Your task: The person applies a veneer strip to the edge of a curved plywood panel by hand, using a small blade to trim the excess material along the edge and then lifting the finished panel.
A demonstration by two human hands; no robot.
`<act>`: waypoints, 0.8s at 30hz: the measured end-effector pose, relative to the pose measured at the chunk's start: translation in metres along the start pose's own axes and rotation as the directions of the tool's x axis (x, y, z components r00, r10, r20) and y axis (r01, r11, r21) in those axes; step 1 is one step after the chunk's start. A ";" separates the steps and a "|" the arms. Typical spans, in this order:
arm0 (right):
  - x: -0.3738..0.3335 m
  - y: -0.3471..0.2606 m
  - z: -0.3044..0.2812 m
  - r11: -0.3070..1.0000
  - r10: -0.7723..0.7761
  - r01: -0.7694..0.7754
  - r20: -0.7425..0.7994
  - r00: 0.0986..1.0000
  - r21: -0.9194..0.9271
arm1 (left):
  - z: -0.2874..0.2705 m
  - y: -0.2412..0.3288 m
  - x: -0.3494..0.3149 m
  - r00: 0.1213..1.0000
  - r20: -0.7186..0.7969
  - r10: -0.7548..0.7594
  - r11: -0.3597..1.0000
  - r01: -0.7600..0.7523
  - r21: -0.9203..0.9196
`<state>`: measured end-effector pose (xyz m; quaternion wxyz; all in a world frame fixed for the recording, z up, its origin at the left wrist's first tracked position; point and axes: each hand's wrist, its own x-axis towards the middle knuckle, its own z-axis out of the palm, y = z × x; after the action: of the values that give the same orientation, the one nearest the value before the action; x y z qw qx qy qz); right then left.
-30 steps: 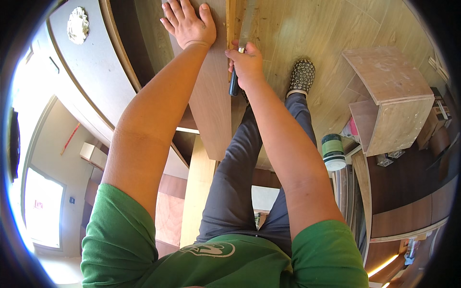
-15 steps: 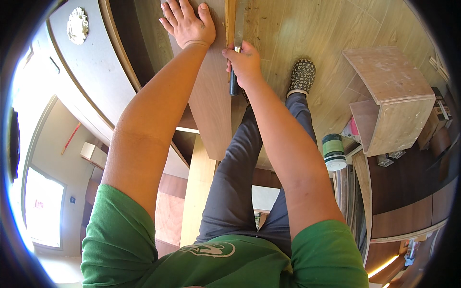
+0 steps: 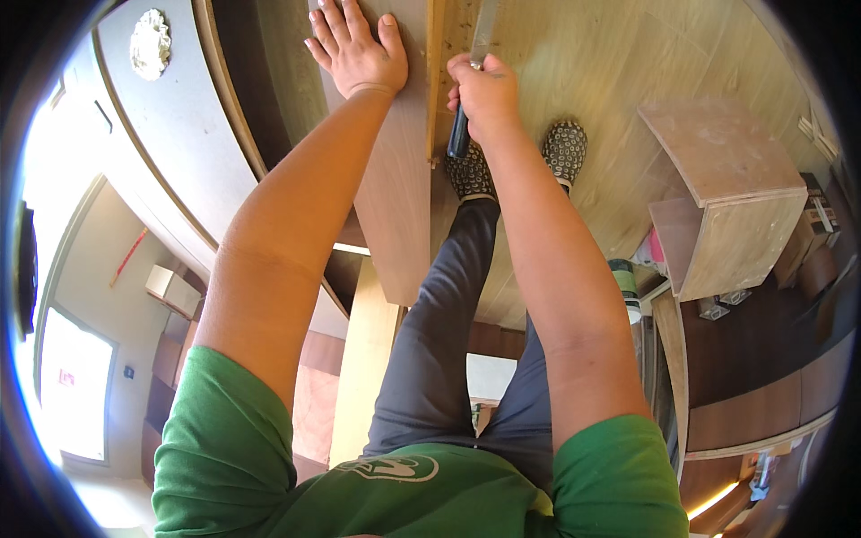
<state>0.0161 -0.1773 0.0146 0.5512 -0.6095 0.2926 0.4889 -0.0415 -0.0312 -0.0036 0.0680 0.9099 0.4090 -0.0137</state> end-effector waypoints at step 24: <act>0.018 -0.030 0.015 0.950 -0.203 0.202 0.020 0.979 -0.237 | 0.008 -0.004 -0.002 1.000 0.026 -0.015 0.994 0.018 -0.108</act>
<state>0.0448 -0.1536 0.0111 0.5207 -0.6991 0.1693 0.4599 -0.0456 -0.0310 -0.0119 0.1221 0.9012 0.4158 -0.0034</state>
